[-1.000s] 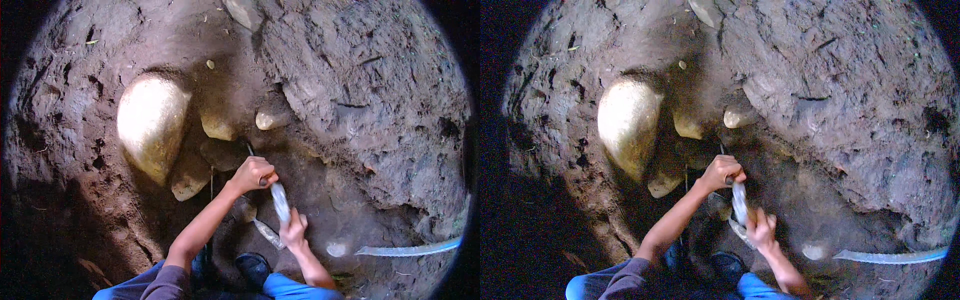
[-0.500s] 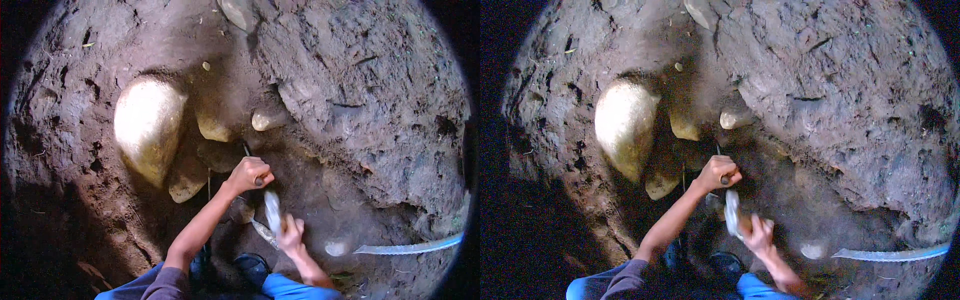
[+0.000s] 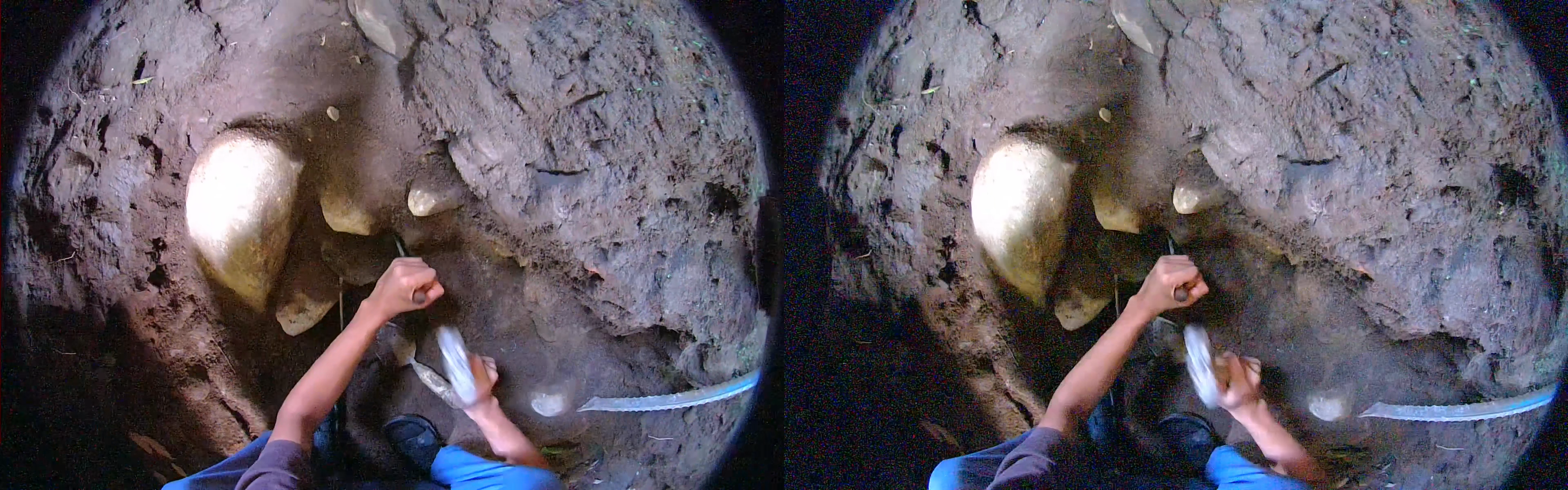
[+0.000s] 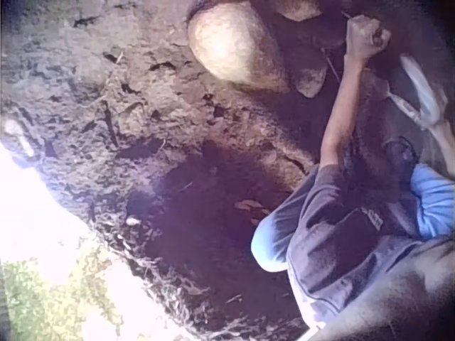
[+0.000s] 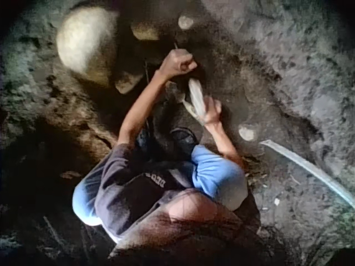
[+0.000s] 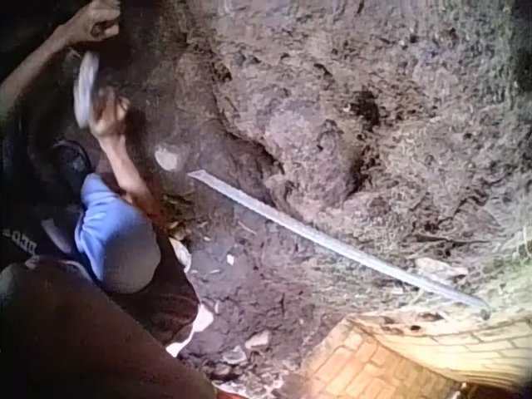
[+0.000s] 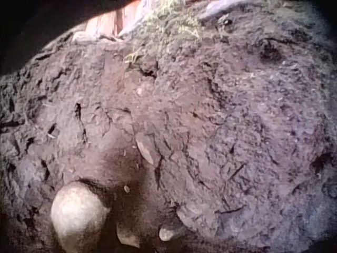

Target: The person excavates dirt in a trench by hammering a chisel into the soil around embedded stones, then touches the exposed rock by hand.

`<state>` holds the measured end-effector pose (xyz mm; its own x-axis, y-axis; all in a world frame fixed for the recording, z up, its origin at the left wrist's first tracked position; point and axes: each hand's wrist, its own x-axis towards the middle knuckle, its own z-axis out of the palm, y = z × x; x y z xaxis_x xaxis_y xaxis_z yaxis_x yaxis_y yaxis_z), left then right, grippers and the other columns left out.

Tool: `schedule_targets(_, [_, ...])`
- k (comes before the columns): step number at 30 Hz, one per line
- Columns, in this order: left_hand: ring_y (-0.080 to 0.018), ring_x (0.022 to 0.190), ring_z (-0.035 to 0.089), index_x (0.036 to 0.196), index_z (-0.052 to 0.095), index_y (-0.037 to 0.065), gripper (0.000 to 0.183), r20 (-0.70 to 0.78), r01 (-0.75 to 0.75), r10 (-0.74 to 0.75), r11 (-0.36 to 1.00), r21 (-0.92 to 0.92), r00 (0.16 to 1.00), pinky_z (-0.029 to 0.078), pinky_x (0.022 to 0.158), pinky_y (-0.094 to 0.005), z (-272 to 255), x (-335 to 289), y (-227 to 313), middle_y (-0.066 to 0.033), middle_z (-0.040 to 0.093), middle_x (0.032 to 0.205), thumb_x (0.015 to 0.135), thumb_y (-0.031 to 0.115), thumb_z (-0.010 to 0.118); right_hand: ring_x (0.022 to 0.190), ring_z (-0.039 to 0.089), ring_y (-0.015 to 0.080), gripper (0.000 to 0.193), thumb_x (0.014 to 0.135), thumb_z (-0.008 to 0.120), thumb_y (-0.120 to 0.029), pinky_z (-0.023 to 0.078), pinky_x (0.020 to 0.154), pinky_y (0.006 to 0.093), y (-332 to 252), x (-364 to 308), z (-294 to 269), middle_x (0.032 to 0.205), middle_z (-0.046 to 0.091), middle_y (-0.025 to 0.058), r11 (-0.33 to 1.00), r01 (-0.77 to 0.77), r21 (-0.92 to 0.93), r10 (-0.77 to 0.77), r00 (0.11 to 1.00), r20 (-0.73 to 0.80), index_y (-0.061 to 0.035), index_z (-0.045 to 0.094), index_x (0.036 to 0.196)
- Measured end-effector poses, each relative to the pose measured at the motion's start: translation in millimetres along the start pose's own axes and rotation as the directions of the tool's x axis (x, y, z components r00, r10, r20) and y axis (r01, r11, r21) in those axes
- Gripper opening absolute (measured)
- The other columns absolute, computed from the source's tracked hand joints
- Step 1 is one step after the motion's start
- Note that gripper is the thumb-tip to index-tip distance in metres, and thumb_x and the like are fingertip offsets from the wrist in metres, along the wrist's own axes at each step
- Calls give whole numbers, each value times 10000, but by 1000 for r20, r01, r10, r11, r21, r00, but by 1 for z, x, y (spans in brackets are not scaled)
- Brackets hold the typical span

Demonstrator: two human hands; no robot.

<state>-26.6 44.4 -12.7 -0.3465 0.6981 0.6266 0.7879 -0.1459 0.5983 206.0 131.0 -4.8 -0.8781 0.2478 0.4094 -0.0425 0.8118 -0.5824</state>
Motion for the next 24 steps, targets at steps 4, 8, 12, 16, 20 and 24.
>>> schedule_targets(4, [-277, 542, 569, 598, 474, 61, 251, 40, 14, -12, 999, -48, 999, 455, 534, -387, -4, 0, 0, -86, 542, 568, 641, 27, 719, 537, 625, 356, 260, 873, 698, -290, 468, 517, 441, -7, 17, 5, 665, 646, 158, 965, -261, -1, 256, 945, 203, -55, 588, 850])
schedule_targets(8, [-289, 541, 566, 604, 478, 51, 262, -44, 27, -29, 999, -33, 999, 449, 530, -394, 1, 3, 3, -96, 544, 579, 683, 39, 728, 552, 628, 359, 285, 909, 656, -328, 521, 619, 453, -13, -5, -2, 684, 657, 153, 978, -199, 62, 198, 980, 19, -56, 606, 843])
schedule_targets(12, [-289, 545, 570, 603, 479, 49, 268, 49, 12, -10, 999, -44, 999, 453, 532, -390, -3, 0, 1, -100, 541, 576, 692, 29, 731, 494, 610, 325, 243, 852, 727, -266, 496, 469, 387, -7, 14, 5, 640, 643, 120, 962, -224, 155, 212, 973, 93, -57, 612, 807])
schedule_targets(16, [-294, 559, 580, 619, 508, 47, 244, -42, 26, -27, 999, -27, 999, 454, 534, -396, 1, 2, 2, -108, 550, 584, 693, 65, 740, 536, 620, 336, 306, 823, 746, -314, 471, 496, 416, -9, 8, 4, 649, 630, 133, 999, -53, 4, 53, 998, -45, -46, 627, 911])
schedule_targets(20, [-282, 531, 521, 597, 476, 60, 259, -11, 12, -12, 1000, -19, 1000, 406, 515, -387, -3, -9, 4, -81, 498, 570, 658, 59, 728, 469, 502, 338, 382, 960, 593, -350, 341, 442, 398, -11, 2, 1, 555, 488, 155, 993, -100, 58, 108, 982, -157, -40, 512, 752])
schedule_targets(24, [-288, 525, 467, 581, 437, 59, 277, 32, -7, 8, 999, -32, 999, 382, 533, -399, -17, -14, 14, -89, 431, 552, 678, 76, 696, 504, 357, 131, 548, 978, 422, -607, 279, 450, 269, 4, -39, 1, 622, 375, 19, 575, -356, 736, 399, 908, 126, -106, 340, 772])
